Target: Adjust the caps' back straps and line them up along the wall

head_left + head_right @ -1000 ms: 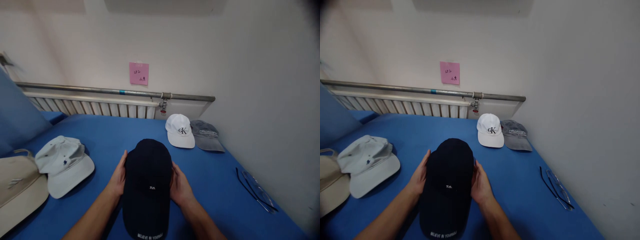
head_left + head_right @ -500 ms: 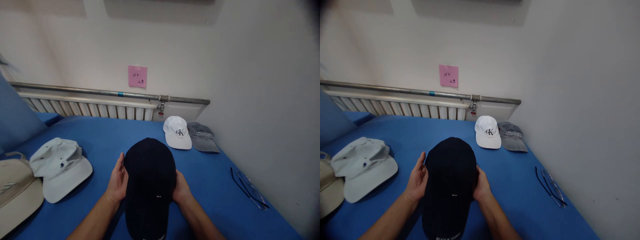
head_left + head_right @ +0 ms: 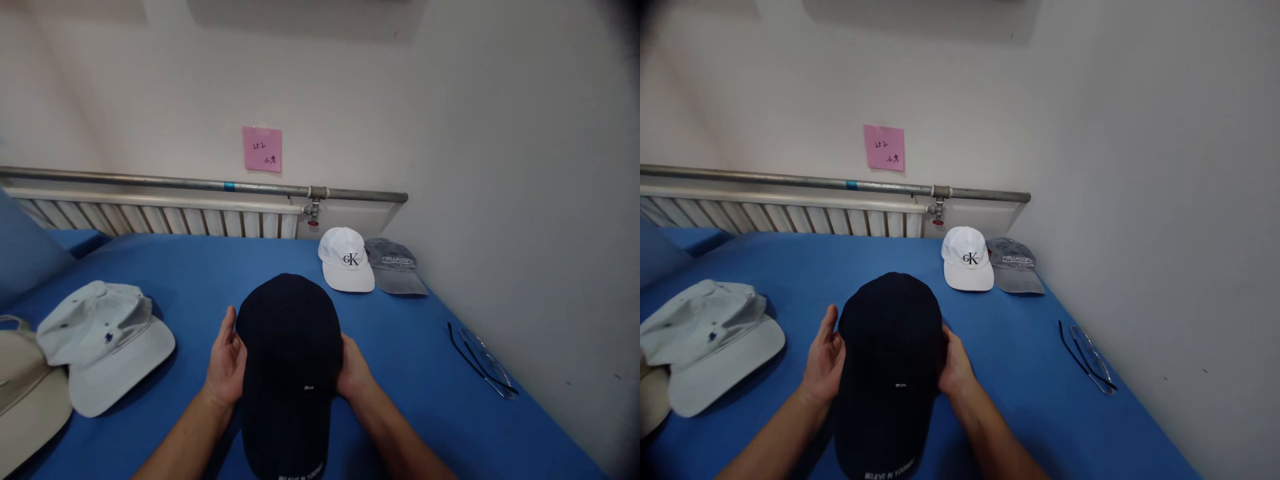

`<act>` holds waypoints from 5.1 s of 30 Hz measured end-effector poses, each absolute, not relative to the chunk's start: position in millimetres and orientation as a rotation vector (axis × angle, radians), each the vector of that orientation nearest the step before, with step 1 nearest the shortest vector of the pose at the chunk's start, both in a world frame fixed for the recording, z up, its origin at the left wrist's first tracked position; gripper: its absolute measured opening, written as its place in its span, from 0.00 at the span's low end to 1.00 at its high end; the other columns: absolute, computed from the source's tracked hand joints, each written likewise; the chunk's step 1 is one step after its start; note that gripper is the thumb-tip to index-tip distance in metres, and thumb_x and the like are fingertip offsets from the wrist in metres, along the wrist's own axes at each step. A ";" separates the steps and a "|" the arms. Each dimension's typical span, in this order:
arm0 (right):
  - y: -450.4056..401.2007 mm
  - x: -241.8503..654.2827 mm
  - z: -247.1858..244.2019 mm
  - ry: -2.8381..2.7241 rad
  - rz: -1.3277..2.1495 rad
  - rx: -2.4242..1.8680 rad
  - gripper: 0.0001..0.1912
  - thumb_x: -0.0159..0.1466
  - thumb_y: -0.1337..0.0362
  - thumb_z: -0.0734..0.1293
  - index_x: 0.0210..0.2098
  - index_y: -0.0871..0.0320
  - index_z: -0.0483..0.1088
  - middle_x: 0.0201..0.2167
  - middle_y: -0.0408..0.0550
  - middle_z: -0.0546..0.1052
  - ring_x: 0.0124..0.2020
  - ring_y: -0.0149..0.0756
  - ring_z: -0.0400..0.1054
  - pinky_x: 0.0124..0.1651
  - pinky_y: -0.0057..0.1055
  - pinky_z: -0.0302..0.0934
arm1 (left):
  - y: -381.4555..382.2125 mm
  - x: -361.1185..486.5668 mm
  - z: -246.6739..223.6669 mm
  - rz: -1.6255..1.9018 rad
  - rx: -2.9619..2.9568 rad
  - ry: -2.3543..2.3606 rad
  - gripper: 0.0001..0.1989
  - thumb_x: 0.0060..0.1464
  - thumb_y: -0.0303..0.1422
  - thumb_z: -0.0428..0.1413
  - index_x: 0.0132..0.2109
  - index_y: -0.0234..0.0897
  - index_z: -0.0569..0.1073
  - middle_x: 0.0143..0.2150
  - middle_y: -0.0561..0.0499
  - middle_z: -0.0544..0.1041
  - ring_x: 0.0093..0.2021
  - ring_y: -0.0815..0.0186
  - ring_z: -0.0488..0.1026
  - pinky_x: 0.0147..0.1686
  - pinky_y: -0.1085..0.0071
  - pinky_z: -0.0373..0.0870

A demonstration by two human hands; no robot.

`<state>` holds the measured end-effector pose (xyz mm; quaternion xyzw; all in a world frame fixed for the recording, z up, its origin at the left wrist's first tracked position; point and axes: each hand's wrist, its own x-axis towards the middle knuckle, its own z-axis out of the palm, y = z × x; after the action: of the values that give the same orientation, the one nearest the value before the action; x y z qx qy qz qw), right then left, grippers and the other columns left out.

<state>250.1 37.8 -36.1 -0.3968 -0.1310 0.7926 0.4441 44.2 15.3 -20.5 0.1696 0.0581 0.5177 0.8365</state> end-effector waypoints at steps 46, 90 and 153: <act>36.0 237.7 -46.3 -0.214 2.072 -0.892 0.11 0.65 0.60 0.62 0.31 0.59 0.71 0.23 0.43 0.76 0.25 0.31 0.70 0.34 0.29 0.60 | 11.7 12.9 -28.3 1.007 0.505 0.079 0.18 0.60 0.39 0.49 0.51 0.41 0.77 0.50 0.51 0.78 0.51 0.58 0.75 0.58 0.63 0.63; 3.6 222.0 -28.6 -0.231 2.097 -0.778 0.22 0.43 0.73 0.74 0.29 0.56 0.59 0.18 0.31 0.63 0.17 0.20 0.55 0.20 0.22 0.40 | 33.6 10.8 -38.5 1.184 0.301 0.235 0.17 0.59 0.25 0.47 0.42 0.37 0.82 0.43 0.46 0.81 0.46 0.61 0.78 0.61 0.63 0.60; 3.1 247.6 -14.4 -1.778 0.395 -1.065 0.05 0.60 0.65 0.68 0.37 0.57 0.72 0.26 0.43 0.71 0.26 0.30 0.64 0.32 0.30 0.63 | 9.2 70.2 -5.0 0.916 0.289 0.915 0.09 0.57 0.25 0.54 0.41 0.27 0.79 0.33 0.39 0.82 0.32 0.56 0.80 0.37 0.63 0.78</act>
<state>247.6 3.1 -14.4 -0.4392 -0.7330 0.1630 0.4932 70.2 9.2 -5.0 0.1343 0.4246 0.4251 0.7880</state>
